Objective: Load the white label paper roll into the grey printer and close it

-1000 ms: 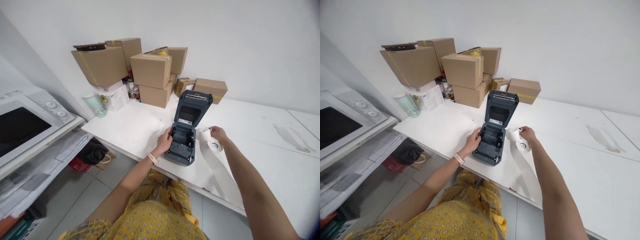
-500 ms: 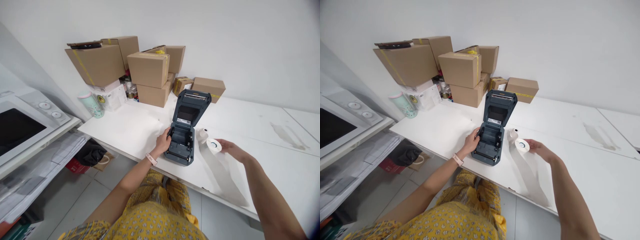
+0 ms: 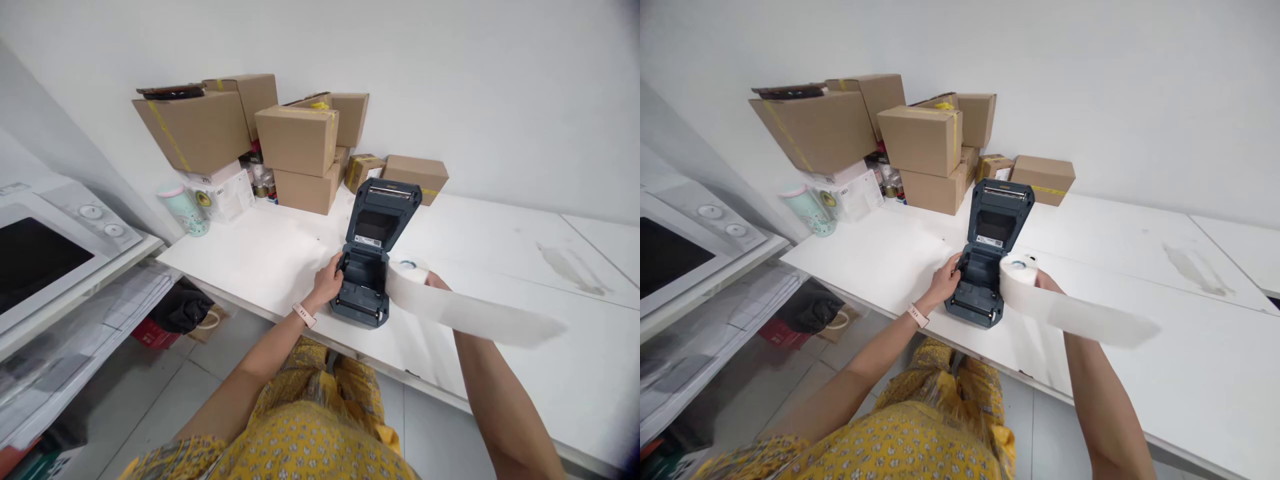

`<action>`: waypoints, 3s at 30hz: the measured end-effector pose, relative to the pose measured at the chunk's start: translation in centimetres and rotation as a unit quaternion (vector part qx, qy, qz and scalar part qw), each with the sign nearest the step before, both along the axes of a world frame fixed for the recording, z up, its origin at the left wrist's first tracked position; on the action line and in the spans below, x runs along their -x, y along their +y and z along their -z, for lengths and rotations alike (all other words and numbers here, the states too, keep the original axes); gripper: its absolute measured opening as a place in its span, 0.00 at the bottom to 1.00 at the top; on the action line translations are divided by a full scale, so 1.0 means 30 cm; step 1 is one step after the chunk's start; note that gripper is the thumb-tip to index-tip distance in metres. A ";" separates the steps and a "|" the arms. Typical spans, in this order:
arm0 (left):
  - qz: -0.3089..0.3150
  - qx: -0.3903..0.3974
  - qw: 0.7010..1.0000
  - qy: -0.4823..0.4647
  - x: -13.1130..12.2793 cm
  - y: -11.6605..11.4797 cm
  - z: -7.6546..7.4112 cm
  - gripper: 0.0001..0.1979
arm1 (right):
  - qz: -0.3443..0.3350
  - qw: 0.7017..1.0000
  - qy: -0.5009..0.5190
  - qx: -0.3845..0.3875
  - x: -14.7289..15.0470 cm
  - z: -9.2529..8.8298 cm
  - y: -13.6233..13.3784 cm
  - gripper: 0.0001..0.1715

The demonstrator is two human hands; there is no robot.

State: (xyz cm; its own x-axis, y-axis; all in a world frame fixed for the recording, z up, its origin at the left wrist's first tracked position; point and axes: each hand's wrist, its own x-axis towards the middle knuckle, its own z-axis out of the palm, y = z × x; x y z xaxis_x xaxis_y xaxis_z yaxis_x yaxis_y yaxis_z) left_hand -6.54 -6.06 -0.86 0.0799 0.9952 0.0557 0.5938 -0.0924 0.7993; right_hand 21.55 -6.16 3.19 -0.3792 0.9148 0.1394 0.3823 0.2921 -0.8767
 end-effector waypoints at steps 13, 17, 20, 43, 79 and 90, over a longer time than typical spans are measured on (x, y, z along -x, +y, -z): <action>0.000 0.007 1.000 0.015 0.002 -0.001 0.010 0.31 | -0.107 0.895 -0.432 0.022 0.275 -0.149 0.171 0.38; 0.000 0.012 1.000 0.014 0.002 -0.009 -0.004 0.31 | -0.118 0.879 -0.459 0.051 0.280 -0.156 0.175 0.40; 0.003 0.016 1.000 0.010 0.004 -0.016 -0.017 0.31 | -0.119 0.870 -0.475 0.063 0.286 -0.155 0.182 0.43; -0.003 -0.010 0.999 0.035 0.005 -0.032 -0.024 0.27 | -0.117 0.907 -0.337 -0.224 0.315 0.083 -0.073 0.29; 0.347 -0.123 0.918 0.148 -0.018 -0.134 -0.077 0.21 | 0.102 0.890 -0.325 -0.304 0.525 0.243 -0.459 0.29; 0.350 -0.151 0.908 0.172 -0.038 -0.183 -0.077 0.29 | 0.077 0.871 -0.329 -0.357 0.477 0.264 -0.459 0.26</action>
State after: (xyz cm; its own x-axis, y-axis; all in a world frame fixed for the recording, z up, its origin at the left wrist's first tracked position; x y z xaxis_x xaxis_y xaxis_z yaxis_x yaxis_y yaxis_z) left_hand -5.41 -11.56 1.46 0.7522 0.6367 0.1694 0.5146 -0.7283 0.4525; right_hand 7.23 -19.94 -4.73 -0.4720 0.7314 0.4923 0.8166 0.5731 -0.0686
